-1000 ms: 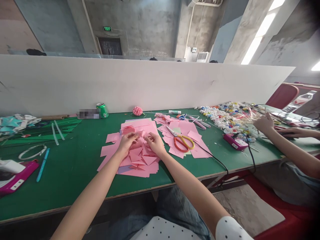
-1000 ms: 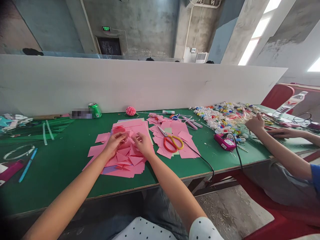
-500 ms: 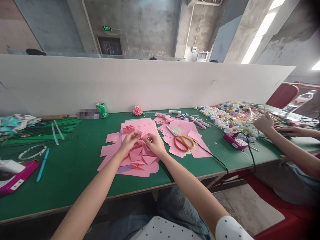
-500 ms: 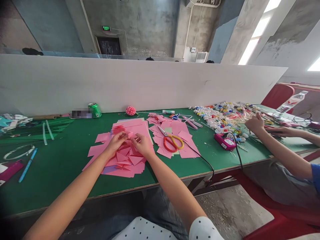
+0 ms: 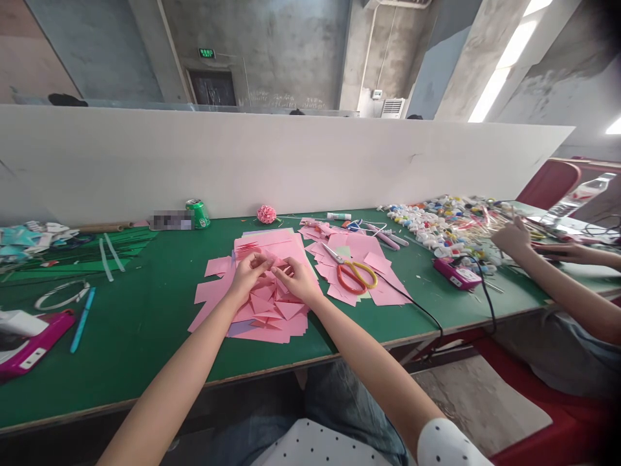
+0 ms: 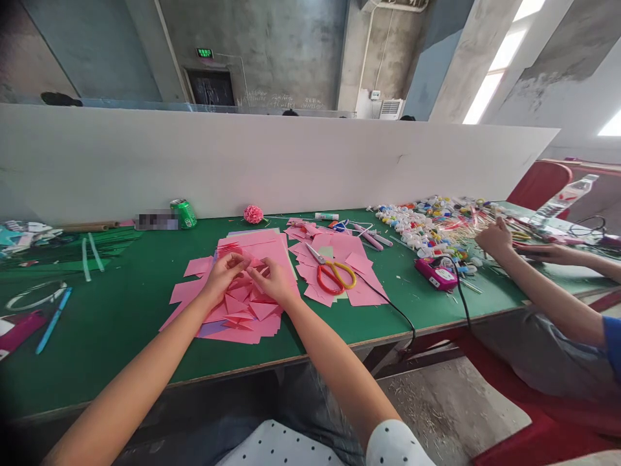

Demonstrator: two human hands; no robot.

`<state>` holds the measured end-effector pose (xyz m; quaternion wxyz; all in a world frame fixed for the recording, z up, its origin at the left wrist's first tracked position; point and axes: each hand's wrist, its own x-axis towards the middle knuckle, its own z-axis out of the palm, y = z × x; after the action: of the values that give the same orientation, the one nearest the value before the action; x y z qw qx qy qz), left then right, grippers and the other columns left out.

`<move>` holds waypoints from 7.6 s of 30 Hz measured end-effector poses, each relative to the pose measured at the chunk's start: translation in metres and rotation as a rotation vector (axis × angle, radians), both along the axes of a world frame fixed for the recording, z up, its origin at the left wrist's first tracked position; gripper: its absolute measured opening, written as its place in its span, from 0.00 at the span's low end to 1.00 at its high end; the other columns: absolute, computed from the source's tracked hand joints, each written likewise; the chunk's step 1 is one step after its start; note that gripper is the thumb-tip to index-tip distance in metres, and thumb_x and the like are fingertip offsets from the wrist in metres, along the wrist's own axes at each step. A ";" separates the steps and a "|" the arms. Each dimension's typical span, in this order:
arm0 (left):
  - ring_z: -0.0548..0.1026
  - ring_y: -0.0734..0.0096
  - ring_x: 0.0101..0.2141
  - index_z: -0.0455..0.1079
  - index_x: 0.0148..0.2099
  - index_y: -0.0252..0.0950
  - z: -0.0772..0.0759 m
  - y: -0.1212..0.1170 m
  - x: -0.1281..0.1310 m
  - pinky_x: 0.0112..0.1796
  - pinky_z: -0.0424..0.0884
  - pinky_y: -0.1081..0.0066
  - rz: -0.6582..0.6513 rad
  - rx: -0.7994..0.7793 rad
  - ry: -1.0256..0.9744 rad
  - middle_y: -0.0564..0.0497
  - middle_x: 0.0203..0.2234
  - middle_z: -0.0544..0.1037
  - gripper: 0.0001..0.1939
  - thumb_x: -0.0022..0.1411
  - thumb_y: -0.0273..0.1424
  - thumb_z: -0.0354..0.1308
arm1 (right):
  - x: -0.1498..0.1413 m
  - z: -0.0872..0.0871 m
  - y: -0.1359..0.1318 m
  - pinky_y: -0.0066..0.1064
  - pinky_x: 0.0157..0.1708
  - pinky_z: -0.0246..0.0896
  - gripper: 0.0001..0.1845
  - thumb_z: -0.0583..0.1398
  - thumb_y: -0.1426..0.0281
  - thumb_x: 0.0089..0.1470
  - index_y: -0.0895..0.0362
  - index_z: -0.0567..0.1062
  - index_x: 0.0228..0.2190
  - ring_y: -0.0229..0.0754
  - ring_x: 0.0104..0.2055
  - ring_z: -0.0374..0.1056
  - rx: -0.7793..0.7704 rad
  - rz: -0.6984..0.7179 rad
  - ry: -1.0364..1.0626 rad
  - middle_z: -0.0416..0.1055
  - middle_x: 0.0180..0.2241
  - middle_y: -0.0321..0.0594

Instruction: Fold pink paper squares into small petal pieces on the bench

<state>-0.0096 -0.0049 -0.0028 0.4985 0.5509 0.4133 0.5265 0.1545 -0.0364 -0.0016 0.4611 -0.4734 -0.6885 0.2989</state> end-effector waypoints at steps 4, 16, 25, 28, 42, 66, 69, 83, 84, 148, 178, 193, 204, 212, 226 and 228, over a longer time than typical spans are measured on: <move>0.74 0.72 0.27 0.67 0.37 0.37 0.001 0.000 0.000 0.26 0.71 0.75 -0.006 -0.017 -0.023 0.54 0.27 0.74 0.24 0.43 0.43 0.72 | -0.001 -0.002 0.001 0.26 0.25 0.56 0.22 0.57 0.49 0.54 0.56 0.70 0.33 0.38 0.27 0.68 -0.011 0.006 0.004 0.73 0.27 0.37; 0.76 0.68 0.33 0.74 0.35 0.36 0.003 -0.004 0.001 0.31 0.73 0.73 -0.059 -0.026 0.027 0.50 0.32 0.76 0.20 0.46 0.45 0.70 | 0.001 -0.011 0.011 0.27 0.26 0.53 0.18 0.55 0.55 0.58 0.55 0.66 0.25 0.39 0.27 0.67 0.062 -0.079 -0.006 0.67 0.22 0.34; 0.74 0.71 0.28 0.72 0.35 0.36 -0.004 0.001 -0.001 0.30 0.72 0.73 -0.033 0.002 0.051 0.53 0.30 0.74 0.19 0.46 0.44 0.69 | 0.001 -0.012 0.012 0.27 0.29 0.57 0.16 0.54 0.56 0.58 0.55 0.71 0.31 0.38 0.27 0.65 0.081 -0.055 0.021 0.72 0.28 0.36; 0.74 0.70 0.30 0.72 0.35 0.37 -0.004 0.000 -0.001 0.31 0.73 0.73 -0.035 0.025 0.048 0.52 0.32 0.74 0.19 0.47 0.44 0.68 | 0.001 -0.010 0.010 0.27 0.28 0.56 0.17 0.54 0.55 0.58 0.55 0.70 0.30 0.38 0.27 0.64 0.077 -0.063 0.015 0.70 0.26 0.36; 0.78 0.65 0.33 0.70 0.37 0.36 -0.001 0.000 -0.001 0.33 0.77 0.67 -0.084 -0.003 0.015 0.50 0.29 0.78 0.19 0.48 0.42 0.69 | -0.001 -0.006 0.007 0.28 0.29 0.57 0.14 0.56 0.58 0.58 0.55 0.72 0.31 0.38 0.28 0.65 0.075 -0.054 0.014 0.74 0.30 0.38; 0.76 0.69 0.26 0.74 0.36 0.32 -0.001 -0.001 0.000 0.28 0.71 0.72 -0.073 -0.007 0.148 0.49 0.28 0.77 0.22 0.50 0.47 0.67 | 0.000 -0.005 0.008 0.27 0.22 0.38 0.22 0.56 0.55 0.52 0.54 0.53 0.20 0.33 0.22 0.45 0.048 -0.136 -0.014 0.46 0.19 0.27; 0.76 0.70 0.26 0.73 0.34 0.32 -0.001 -0.001 0.000 0.29 0.71 0.72 -0.055 -0.002 0.152 0.50 0.27 0.77 0.21 0.49 0.46 0.67 | 0.000 -0.006 0.008 0.27 0.22 0.37 0.22 0.56 0.54 0.51 0.54 0.54 0.20 0.32 0.22 0.45 0.022 -0.115 0.005 0.47 0.19 0.27; 0.77 0.69 0.27 0.76 0.36 0.33 -0.003 0.001 -0.002 0.30 0.73 0.71 -0.048 -0.031 0.144 0.49 0.28 0.78 0.23 0.46 0.47 0.69 | 0.002 -0.008 0.010 0.26 0.22 0.40 0.22 0.57 0.55 0.50 0.55 0.54 0.20 0.32 0.22 0.46 0.009 -0.060 0.115 0.48 0.20 0.28; 0.76 0.69 0.26 0.76 0.35 0.33 -0.003 0.002 -0.002 0.29 0.73 0.71 -0.043 -0.027 0.144 0.49 0.28 0.78 0.23 0.47 0.47 0.69 | 0.001 -0.009 0.011 0.25 0.21 0.40 0.22 0.57 0.55 0.50 0.55 0.54 0.20 0.32 0.22 0.46 -0.001 -0.056 0.120 0.48 0.20 0.28; 0.80 0.54 0.36 0.70 0.54 0.29 -0.006 0.001 -0.001 0.34 0.76 0.63 0.092 0.137 0.376 0.37 0.43 0.80 0.29 0.53 0.41 0.64 | 0.002 -0.007 0.009 0.25 0.21 0.46 0.18 0.57 0.56 0.49 0.55 0.59 0.22 0.33 0.22 0.55 -0.042 -0.026 0.150 0.56 0.19 0.29; 0.73 0.64 0.31 0.73 0.39 0.39 -0.003 -0.007 -0.002 0.27 0.59 0.71 0.102 0.621 1.060 0.46 0.35 0.76 0.09 0.64 0.30 0.50 | -0.001 -0.007 0.005 0.27 0.24 0.46 0.14 0.56 0.62 0.50 0.54 0.57 0.22 0.34 0.23 0.54 0.123 -0.097 -0.170 0.60 0.22 0.31; 0.75 0.62 0.33 0.72 0.40 0.37 -0.001 -0.012 0.003 0.25 0.58 0.70 0.139 0.651 1.182 0.46 0.38 0.77 0.09 0.64 0.27 0.50 | -0.001 -0.007 0.004 0.27 0.24 0.45 0.21 0.55 0.52 0.54 0.54 0.56 0.23 0.34 0.23 0.54 0.146 -0.118 -0.185 0.58 0.21 0.30; 0.73 0.67 0.27 0.74 0.41 0.37 -0.001 -0.006 -0.001 0.27 0.60 0.71 0.188 0.652 1.081 0.47 0.33 0.77 0.12 0.66 0.34 0.50 | -0.001 -0.009 0.009 0.27 0.25 0.47 0.15 0.49 0.63 0.60 0.55 0.59 0.23 0.36 0.24 0.59 0.070 -0.107 -0.162 0.64 0.22 0.33; 0.74 0.65 0.31 0.73 0.36 0.37 -0.003 -0.004 -0.002 0.30 0.64 0.70 0.178 0.636 0.959 0.48 0.32 0.76 0.11 0.65 0.37 0.52 | 0.000 -0.005 0.007 0.29 0.32 0.56 0.13 0.48 0.69 0.62 0.56 0.67 0.28 0.40 0.32 0.68 0.023 -0.078 -0.123 0.75 0.32 0.40; 0.77 0.63 0.30 0.73 0.34 0.37 -0.011 0.004 0.001 0.27 0.71 0.71 0.031 0.320 0.536 0.48 0.30 0.79 0.17 0.58 0.46 0.59 | 0.000 -0.003 0.006 0.28 0.30 0.54 0.12 0.50 0.70 0.62 0.55 0.65 0.26 0.40 0.32 0.67 0.012 -0.085 -0.162 0.75 0.31 0.40; 0.77 0.63 0.30 0.73 0.33 0.36 -0.011 0.003 0.002 0.28 0.72 0.70 0.003 0.262 0.459 0.48 0.28 0.78 0.19 0.54 0.49 0.61 | 0.000 -0.004 0.006 0.28 0.29 0.53 0.11 0.50 0.70 0.61 0.55 0.64 0.26 0.40 0.31 0.67 0.013 -0.078 -0.159 0.74 0.31 0.40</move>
<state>-0.0072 -0.0015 -0.0140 0.3154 0.7149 0.4448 0.4377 0.1543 -0.0302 -0.0057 0.4192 -0.5192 -0.7059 0.2377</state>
